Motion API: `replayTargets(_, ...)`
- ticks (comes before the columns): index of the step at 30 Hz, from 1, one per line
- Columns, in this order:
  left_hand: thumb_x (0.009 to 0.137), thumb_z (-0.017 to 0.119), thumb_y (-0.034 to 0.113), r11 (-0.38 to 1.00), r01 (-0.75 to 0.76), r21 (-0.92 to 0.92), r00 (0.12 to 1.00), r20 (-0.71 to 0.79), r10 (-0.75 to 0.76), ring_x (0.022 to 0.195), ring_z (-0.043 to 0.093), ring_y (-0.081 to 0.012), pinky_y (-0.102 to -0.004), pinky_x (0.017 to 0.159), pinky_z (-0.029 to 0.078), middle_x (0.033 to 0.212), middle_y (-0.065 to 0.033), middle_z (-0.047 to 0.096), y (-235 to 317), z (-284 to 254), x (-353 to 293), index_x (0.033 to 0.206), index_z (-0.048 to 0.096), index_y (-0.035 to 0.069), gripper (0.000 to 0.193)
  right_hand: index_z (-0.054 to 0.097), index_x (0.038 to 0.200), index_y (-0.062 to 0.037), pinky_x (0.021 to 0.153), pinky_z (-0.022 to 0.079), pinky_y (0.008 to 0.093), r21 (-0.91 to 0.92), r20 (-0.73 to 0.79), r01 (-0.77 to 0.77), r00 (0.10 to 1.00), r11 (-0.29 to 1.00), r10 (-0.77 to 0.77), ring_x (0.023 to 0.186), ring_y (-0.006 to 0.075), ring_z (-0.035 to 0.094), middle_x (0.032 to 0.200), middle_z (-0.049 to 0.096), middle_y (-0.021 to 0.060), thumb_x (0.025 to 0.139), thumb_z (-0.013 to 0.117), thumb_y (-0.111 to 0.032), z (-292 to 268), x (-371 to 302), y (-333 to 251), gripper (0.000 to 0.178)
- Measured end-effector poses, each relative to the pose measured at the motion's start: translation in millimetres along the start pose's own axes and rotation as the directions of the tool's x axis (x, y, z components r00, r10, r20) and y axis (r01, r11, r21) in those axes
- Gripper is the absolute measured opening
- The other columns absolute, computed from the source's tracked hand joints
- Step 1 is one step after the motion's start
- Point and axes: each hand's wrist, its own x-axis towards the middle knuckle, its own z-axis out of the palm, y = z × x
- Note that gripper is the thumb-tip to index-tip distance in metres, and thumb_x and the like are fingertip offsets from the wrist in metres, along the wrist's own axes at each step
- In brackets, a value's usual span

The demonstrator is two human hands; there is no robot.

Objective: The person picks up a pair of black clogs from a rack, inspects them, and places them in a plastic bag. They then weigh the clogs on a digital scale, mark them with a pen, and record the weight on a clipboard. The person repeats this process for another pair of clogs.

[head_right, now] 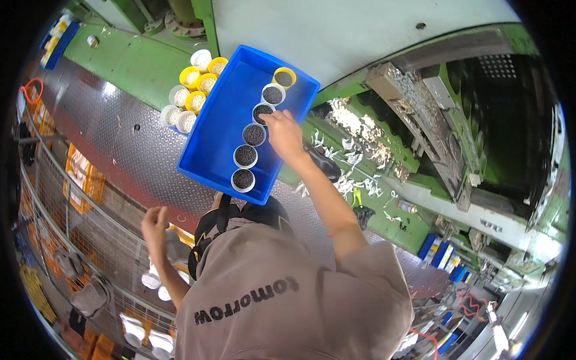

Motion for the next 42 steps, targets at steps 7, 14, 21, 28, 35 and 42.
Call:
replayTargets(7, 0.084, 0.075, 0.027, 0.884, -0.38, 0.271, 0.925, 0.133, 0.357, 0.079, 0.069, -0.0363, -0.043, 0.068, 0.053, 0.091, -0.02, 0.071, 42.5, 112.0, -23.2, 0.105, 0.068, 0.006, 0.03, 0.073, 0.108, -0.0099, 0.076, 0.052, 0.0396, -0.011, -0.019, -0.06, 0.998, 0.998, 0.06, 0.088, 0.0287, 0.06, 0.089, 0.064, 0.0084, 0.086, 0.066, -0.008, -4.1, 3.2, 18.4, 0.023)
replayTargets(14, 0.084, 0.073, 0.026, 0.631, -0.609, 0.48, 0.785, 0.255, 0.564, 0.071, 0.068, -0.0365, -0.0455, 0.059, 0.055, 0.097, -0.015, 0.065, 60.6, 173.9, -3.7, 0.107, 0.064, 0.009, 0.03, 0.073, 0.093, -0.0109, 0.076, 0.052, 0.038, 0.124, 0.026, 0.135, 0.99, 0.983, -0.14, 0.09, 0.0249, 0.061, 0.09, 0.063, 0.004, 0.083, 0.071, -0.014, -1.9, -8.7, 12.0, 0.01)
replayTargets(21, 0.086, 0.064, 0.017, 0.438, -0.662, 0.608, 0.723, 0.364, 0.586, 0.067, 0.068, -0.0322, -0.041, 0.056, 0.055, 0.087, -0.0148, 0.063, 57.4, 195.3, 6.3, 0.097, 0.06, 0.009, 0.014, 0.072, 0.093, -0.01, 0.08, 0.051, 0.0346, 0.085, 0.112, 0.261, 0.956, 0.962, -0.27, 0.094, 0.0249, 0.06, 0.092, 0.065, 0.0044, 0.086, 0.067, -0.018, 13.8, -35.4, -6.4, 0.011)
replayTargets(28, 0.082, 0.059, 0.01, 0.212, -0.776, 0.595, 0.54, 0.451, 0.71, 0.069, 0.069, -0.0261, -0.0383, 0.055, 0.055, 0.079, -0.0112, 0.063, 44.6, 205.6, 24.0, 0.087, 0.061, 0.008, 0.006, 0.073, 0.095, -0.0084, 0.078, 0.052, 0.0383, 0.181, -0.027, 0.13, 0.991, 0.975, -0.128, 0.09, 0.0261, 0.062, 0.091, 0.065, 0.0056, 0.083, 0.071, -0.015, 2.8, -25.3, 10.1, 0.013)
replayTargets(35, 0.08, 0.06, 0.01, 0.159, -0.818, 0.553, 0.469, 0.48, 0.741, 0.071, 0.068, -0.0256, -0.0378, 0.057, 0.055, 0.077, -0.0107, 0.064, 49.0, 201.9, 33.4, 0.081, 0.062, 0.008, 0.003, 0.073, 0.102, -0.0043, 0.078, 0.054, 0.0466, -0.133, -0.176, -0.092, 0.982, 0.987, 0.068, 0.09, 0.0379, 0.067, 0.096, 0.072, 0.0171, 0.088, 0.064, -0.013, -2.7, 66.7, 76.1, 0.018)
replayTargets(42, 0.081, 0.059, 0.009, 0.228, -0.801, 0.553, 0.504, 0.419, 0.755, 0.069, 0.068, -0.0252, -0.0378, 0.058, 0.054, 0.079, -0.0097, 0.063, 49.9, 195.0, 28.2, 0.092, 0.067, 0.011, 0.013, 0.076, 0.09, -0.0091, 0.075, 0.054, 0.0481, -0.384, 0.146, -0.083, 0.978, 0.92, 0.15, 0.086, 0.0392, 0.069, 0.086, 0.071, 0.0204, 0.08, 0.07, -0.022, 31.5, 134.8, 109.6, 0.017)
